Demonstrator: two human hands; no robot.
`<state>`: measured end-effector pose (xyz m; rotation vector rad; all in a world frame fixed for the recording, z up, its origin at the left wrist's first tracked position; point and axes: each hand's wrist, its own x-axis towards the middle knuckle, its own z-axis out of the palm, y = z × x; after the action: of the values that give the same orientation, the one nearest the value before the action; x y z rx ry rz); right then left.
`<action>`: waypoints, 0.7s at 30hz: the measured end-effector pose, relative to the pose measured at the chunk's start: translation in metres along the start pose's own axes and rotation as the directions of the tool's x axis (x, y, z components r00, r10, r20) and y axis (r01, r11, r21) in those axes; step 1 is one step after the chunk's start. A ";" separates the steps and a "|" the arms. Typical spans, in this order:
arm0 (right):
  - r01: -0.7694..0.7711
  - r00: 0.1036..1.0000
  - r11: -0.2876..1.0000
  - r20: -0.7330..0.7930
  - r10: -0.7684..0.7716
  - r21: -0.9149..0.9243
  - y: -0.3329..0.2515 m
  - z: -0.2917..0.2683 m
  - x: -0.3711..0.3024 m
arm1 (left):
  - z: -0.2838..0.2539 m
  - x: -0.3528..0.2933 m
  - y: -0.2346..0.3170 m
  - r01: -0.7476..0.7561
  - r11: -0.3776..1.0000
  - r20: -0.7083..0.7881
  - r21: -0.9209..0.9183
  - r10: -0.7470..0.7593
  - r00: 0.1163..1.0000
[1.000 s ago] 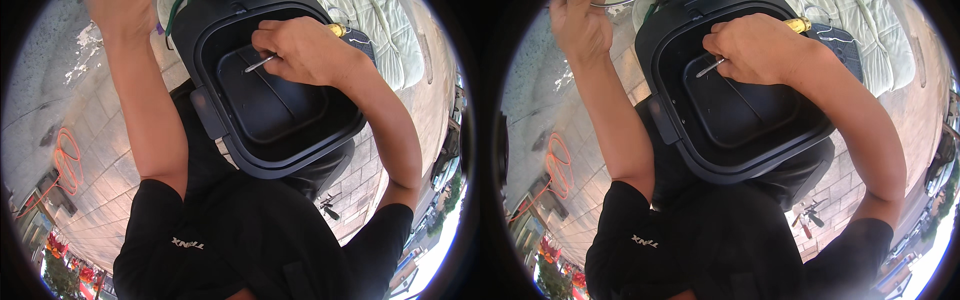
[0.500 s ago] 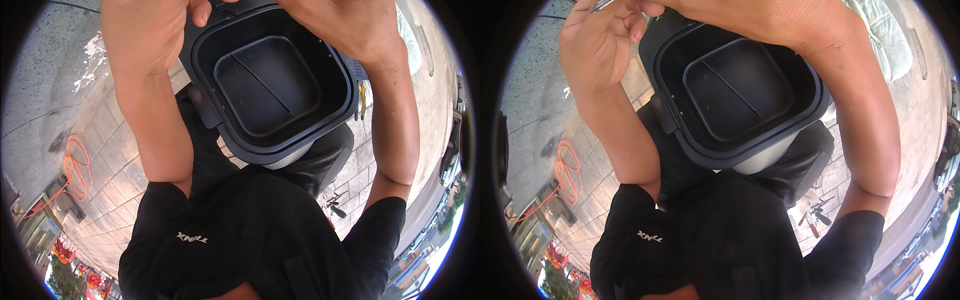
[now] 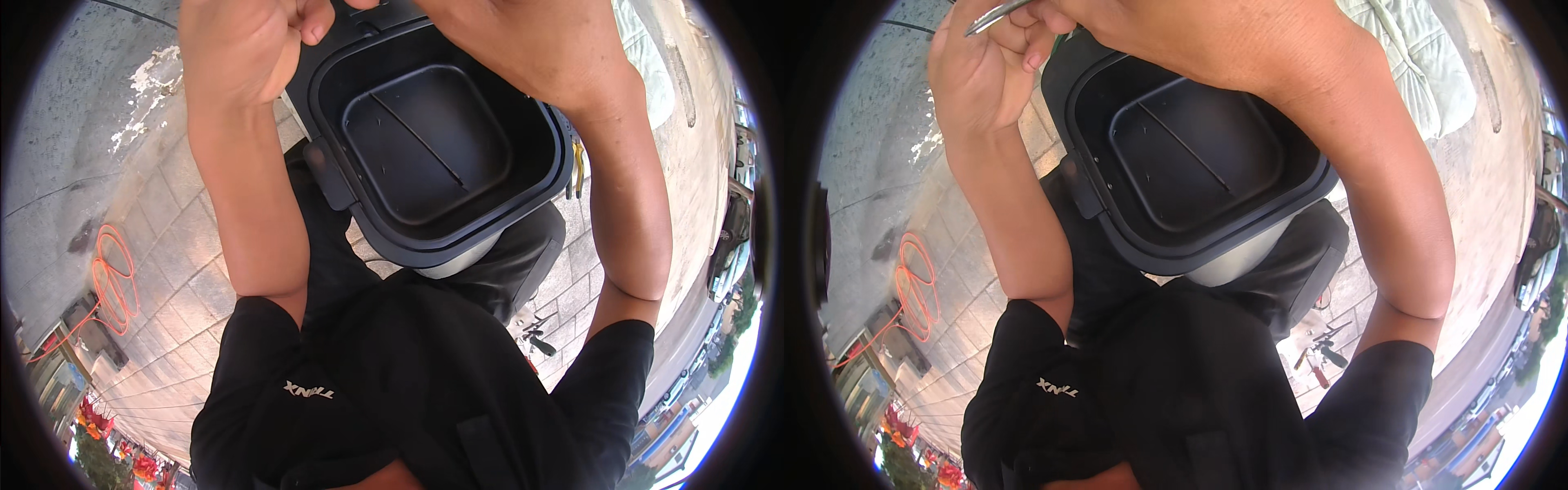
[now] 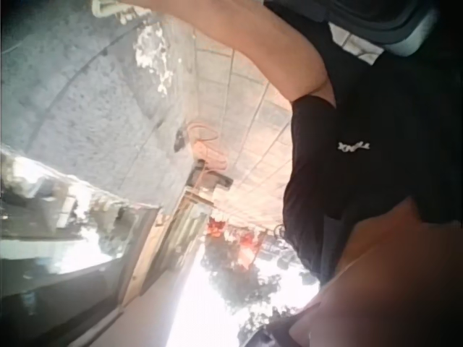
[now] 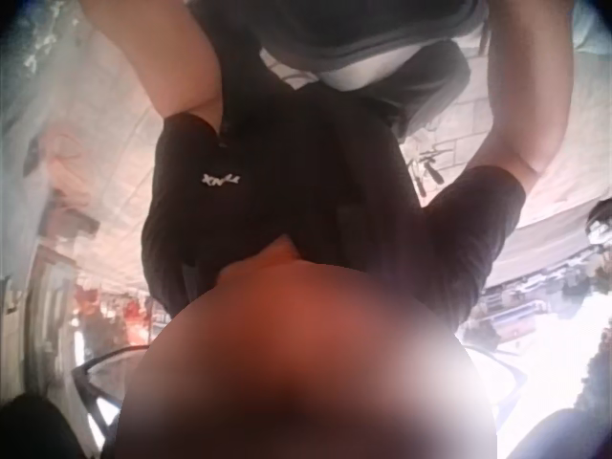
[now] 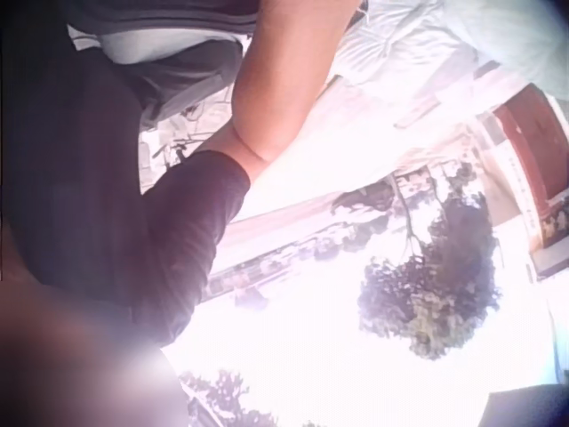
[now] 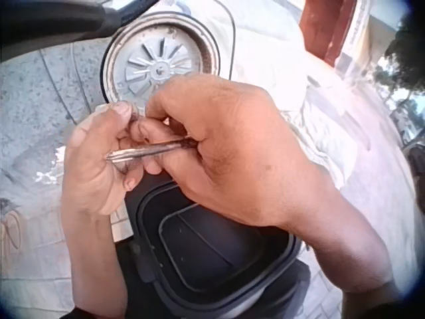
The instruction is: The person uses a yellow-handled screwdriver to scrape the interior of a circular metal appliance component. They then switch to a blue electric screwdriver to tighten screws on the same component. Finally, they return to using the yellow-handled screwdriver to scrape the interior again.
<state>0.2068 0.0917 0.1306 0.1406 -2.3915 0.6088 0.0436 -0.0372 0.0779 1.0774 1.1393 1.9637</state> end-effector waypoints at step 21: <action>-0.279 0.350 0.823 0.746 0.567 -0.495 0.030 0.125 -0.098 | -0.037 -0.008 0.001 -0.085 0.971 0.124 -0.222 0.115 0.986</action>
<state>0.2034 0.0549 -0.0271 -0.4674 -3.5898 0.4412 0.0150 -0.0586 0.0645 1.1507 0.7916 2.0036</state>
